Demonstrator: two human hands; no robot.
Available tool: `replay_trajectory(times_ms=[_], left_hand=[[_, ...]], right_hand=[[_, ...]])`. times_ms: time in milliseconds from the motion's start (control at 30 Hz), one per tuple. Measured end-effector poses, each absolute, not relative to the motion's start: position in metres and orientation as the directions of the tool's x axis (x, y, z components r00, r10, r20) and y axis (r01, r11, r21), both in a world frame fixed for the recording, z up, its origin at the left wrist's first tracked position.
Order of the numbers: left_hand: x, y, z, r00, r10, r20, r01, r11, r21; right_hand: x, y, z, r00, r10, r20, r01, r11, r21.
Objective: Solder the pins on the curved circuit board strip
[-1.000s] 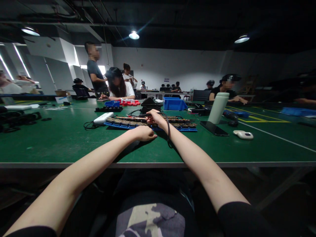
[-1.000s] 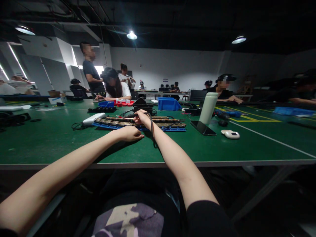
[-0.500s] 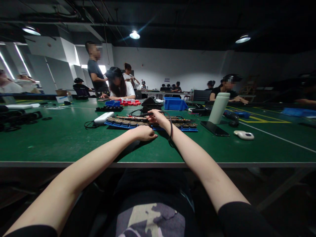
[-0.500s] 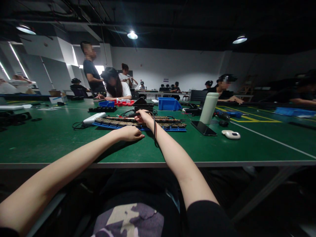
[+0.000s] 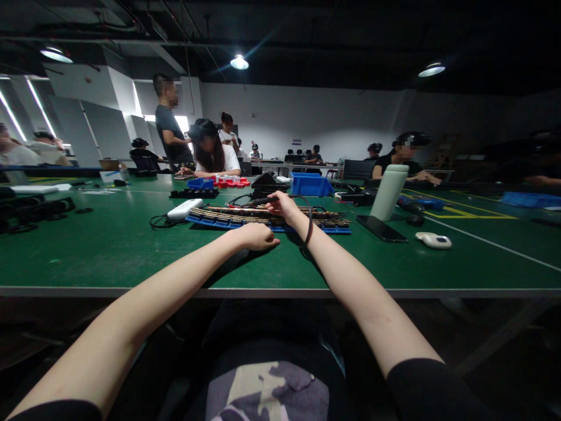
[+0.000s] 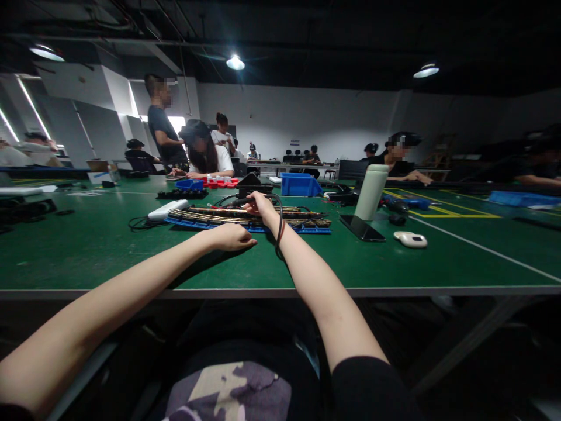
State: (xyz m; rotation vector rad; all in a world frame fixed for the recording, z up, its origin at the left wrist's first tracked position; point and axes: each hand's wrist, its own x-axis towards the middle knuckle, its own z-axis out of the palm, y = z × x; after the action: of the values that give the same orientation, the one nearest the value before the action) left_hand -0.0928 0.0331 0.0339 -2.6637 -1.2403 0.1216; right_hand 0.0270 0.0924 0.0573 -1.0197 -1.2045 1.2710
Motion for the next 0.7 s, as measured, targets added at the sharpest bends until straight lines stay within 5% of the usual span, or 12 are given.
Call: replay_trajectory(times_ms=[700], left_hand=[[-0.0925, 0.034, 0.0325, 0.65, 0.759, 0.033, 0.749, -0.633, -0.199]], right_hand=[[0.0298, 0.0903, 0.0643, -0.187, 0.974, 0.129, 0.122, 0.154, -0.981]])
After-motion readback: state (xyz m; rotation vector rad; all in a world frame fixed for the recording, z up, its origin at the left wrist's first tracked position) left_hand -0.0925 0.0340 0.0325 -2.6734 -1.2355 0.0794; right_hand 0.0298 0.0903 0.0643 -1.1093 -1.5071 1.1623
